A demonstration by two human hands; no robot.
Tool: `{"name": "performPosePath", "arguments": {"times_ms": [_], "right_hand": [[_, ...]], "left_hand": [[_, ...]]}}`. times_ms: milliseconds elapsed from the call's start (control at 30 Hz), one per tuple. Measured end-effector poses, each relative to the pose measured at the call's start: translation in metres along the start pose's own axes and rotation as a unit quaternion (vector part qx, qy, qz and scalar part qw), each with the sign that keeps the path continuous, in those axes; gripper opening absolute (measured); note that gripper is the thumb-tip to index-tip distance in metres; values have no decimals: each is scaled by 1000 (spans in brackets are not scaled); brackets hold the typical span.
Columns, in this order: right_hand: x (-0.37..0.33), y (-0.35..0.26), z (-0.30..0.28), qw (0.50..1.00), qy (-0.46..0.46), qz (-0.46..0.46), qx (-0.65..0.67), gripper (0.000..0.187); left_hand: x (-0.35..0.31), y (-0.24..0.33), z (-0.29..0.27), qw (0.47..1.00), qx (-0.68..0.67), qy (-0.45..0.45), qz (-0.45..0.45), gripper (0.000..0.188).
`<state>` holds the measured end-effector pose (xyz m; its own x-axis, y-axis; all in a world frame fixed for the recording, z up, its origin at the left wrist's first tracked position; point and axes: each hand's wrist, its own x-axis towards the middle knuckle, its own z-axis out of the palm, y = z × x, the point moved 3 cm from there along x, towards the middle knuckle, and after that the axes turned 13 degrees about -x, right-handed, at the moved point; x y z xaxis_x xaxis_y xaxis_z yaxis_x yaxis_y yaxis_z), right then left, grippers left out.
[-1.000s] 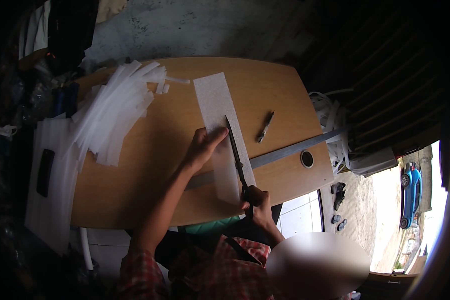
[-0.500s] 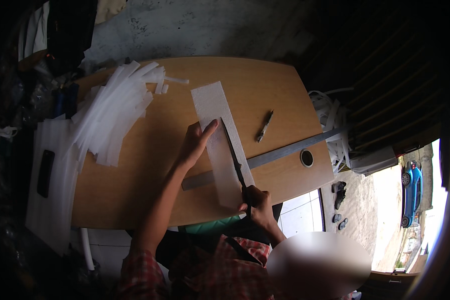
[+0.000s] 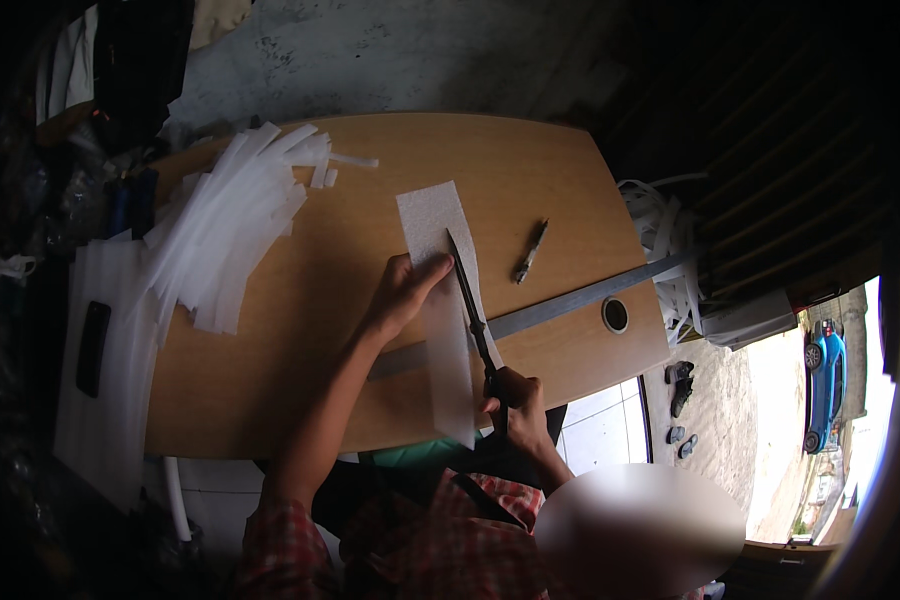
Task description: The person measures and marks a white foam sheet using a metal ruler and a pen, then cuts the sheet into strips with scissors. The person repeats the measuring and cutting process on another foam sheet, producing multiple uniform strips.
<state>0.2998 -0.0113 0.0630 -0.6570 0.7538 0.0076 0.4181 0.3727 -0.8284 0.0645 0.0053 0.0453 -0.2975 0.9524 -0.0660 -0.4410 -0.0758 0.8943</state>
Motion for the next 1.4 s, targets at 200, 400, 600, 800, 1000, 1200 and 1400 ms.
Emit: {"name": "performPosePath", "arguments": {"times_ms": [200,400,600,800,1000,1200,1400], "right_hand": [[3,1,0,999,-3,22,50,50],[5,1,-1,999,-1,27,48,57],[7,0,1,991,-11,66,113,64],[13,0,-3,993,-8,53,108,58],[24,-3,-2,988,3,52,145,52],[33,-12,-8,992,9,85,96,51],[29,-13,0,994,3,72,86,37]], "left_hand": [[-4,0,8,999,2,-41,-15,30],[-3,0,6,998,3,-61,-28,32],[-5,-5,10,995,14,-90,-44,31],[-4,-3,10,995,2,-93,-20,30],[-9,-3,17,990,-10,-128,-54,32],[-6,5,11,999,10,-45,-25,29],[-1,8,1,992,-7,105,66,27]]}}
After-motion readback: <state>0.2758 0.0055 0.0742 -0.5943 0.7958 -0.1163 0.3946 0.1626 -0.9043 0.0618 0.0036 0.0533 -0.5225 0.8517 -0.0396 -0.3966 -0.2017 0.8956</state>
